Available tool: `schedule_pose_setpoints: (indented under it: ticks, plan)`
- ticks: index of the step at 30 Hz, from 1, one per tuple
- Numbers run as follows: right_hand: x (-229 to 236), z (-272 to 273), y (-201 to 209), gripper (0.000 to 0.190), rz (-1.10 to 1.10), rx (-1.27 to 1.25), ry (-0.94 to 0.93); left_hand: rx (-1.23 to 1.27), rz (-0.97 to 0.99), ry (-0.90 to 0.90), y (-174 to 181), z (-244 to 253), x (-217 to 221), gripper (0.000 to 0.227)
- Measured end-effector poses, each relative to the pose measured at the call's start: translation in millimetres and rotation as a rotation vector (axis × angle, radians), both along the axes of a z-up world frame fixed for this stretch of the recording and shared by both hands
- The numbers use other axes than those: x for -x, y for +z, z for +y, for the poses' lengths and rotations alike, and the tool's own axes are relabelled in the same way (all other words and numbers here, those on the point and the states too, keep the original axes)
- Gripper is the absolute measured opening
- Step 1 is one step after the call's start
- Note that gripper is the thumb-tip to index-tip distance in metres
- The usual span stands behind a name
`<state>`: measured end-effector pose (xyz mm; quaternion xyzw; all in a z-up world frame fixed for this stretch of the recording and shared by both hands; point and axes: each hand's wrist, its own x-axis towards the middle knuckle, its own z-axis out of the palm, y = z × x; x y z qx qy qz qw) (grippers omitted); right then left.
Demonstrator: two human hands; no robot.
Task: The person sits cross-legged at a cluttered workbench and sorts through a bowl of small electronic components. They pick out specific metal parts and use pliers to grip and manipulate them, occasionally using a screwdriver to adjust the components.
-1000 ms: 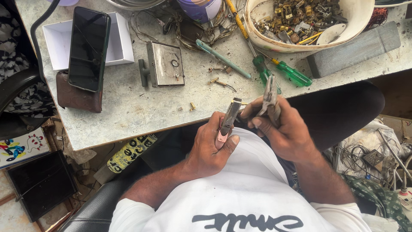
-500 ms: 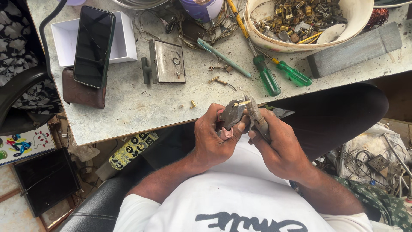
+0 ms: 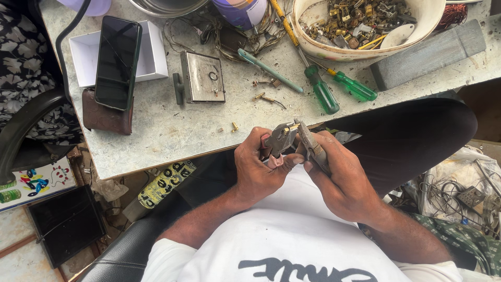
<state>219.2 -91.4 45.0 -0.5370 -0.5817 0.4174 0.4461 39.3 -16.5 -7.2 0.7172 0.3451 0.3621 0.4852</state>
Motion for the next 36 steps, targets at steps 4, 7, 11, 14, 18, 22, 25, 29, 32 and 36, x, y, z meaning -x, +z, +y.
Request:
schedule_pose_setpoints:
  ticks: [4, 7, 11, 14, 18, 22, 25, 29, 32, 36]
  plan:
    - [1, -1, 1, 0.037, -0.031, 0.003, -0.015, -0.035, 0.037, 0.013, -2, 0, 2, 0.050]
    - [0, -2, 0, 0.029, -0.065, -0.029, -0.016, -0.066, 0.045, 0.009, -2, 0, 4, 0.054]
    - [-3, -2, -1, 0.021, -0.149, -0.003, -0.020, -0.072, 0.029, 0.007, -2, -1, 4, 0.052]
    - [-4, 2, -4, 0.015, -0.023, 0.101, 0.020, -0.037, 0.036, -0.004, -2, -3, 5, 0.051]
    - [-6, 5, -10, 0.017, 0.070, 0.180, 0.085, 0.060, 0.026, -0.049, -1, -3, 5, 0.048]
    - [-6, 9, -21, 0.006, 0.027, 0.150, 0.043, 0.131, 0.020, -0.088, 3, -4, 6, 0.046]
    - [-2, 12, -30, 0.013, 0.034, 0.076, -0.006, 0.200, 0.022, -0.152, 9, -4, 9, 0.042]
    - [1, 15, -48, 0.024, 0.048, 0.006, -0.084, 0.358, 0.019, -0.235, 19, -4, 8, 0.033]
    - [0, 10, -64, 0.024, 0.091, -0.064, -0.120, 0.458, 0.013, -0.311, 24, -3, 7, 0.026]
    - [7, 10, -74, 0.023, 0.102, -0.126, -0.220, 0.546, -0.031, -0.408, 27, -5, 6, 0.021]
